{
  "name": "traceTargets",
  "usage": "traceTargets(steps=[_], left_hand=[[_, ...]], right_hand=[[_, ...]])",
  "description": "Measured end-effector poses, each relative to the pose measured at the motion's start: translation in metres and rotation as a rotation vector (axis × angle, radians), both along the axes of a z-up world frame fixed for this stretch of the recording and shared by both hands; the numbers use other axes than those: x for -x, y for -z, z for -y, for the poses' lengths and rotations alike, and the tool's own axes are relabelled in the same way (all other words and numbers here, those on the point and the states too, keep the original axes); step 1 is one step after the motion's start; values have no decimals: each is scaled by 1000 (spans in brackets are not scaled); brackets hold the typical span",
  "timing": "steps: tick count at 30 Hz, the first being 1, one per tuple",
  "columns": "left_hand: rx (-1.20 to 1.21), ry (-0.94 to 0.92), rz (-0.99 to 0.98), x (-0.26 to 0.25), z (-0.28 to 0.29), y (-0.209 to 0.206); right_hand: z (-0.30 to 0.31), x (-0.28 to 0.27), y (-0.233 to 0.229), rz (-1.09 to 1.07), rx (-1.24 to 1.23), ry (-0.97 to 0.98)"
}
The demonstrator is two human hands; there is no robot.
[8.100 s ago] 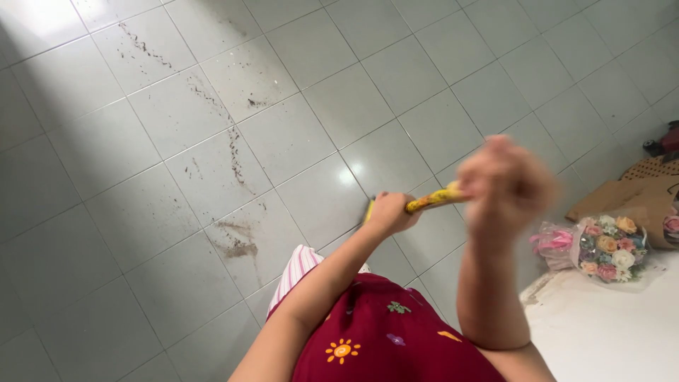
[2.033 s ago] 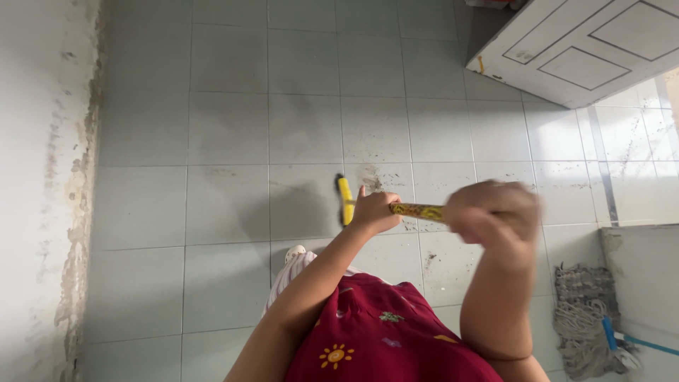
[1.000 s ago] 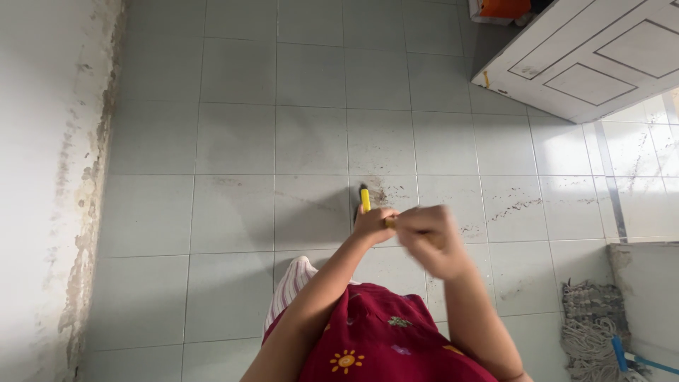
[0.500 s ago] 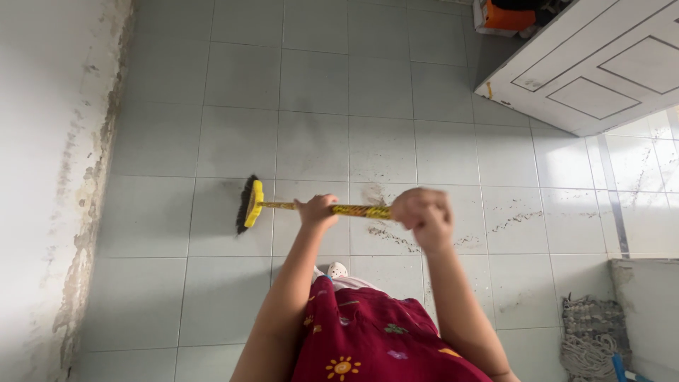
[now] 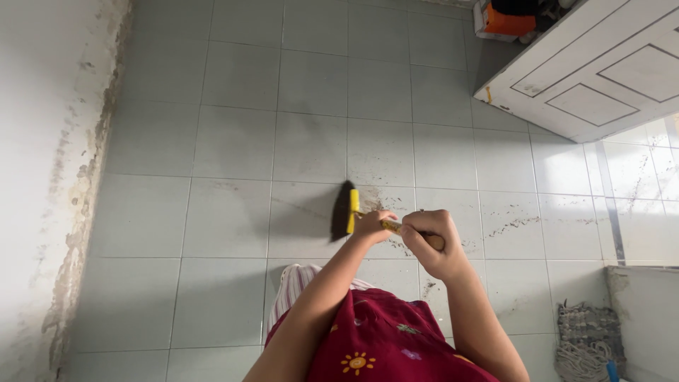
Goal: Sweep dirt and debris from a tiled floor using a broom.
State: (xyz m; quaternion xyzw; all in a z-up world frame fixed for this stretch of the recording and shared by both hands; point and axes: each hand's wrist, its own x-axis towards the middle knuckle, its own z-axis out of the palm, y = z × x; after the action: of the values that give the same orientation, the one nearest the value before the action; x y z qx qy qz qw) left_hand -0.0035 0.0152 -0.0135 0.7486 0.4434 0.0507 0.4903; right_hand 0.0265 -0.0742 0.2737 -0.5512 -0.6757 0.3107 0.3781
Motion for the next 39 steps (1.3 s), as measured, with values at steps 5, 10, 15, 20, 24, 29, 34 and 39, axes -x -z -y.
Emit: traceTargets(steps=[5, 10, 15, 20, 24, 29, 34, 39], left_hand=[[-57, -16, 75, -20, -9, -55], [-133, -39, 96, 4, -34, -131], [-209, -147, 85, 43, -89, -152], [-241, -278, -63, 98, -172, -98], [-176, -212, -334, 136, -226, -16], [-144, -288, -79, 130, -229, 42], [-76, -179, 86, 79, -224, 33], [32, 61, 164, 18, -222, 31]], right_hand=[[-12, -48, 1, -165, -169, -145], [-38, -66, -63, -431, -447, -235], [-81, -45, -102, -509, -532, -165], [-162, -35, -26, -652, -530, -234], [-220, -23, 80, -825, -242, -339], [-218, 8, 67, -581, -135, -334], [-215, 28, 11, -234, -72, -224], [-223, 23, -6, -15, 8, -85]])
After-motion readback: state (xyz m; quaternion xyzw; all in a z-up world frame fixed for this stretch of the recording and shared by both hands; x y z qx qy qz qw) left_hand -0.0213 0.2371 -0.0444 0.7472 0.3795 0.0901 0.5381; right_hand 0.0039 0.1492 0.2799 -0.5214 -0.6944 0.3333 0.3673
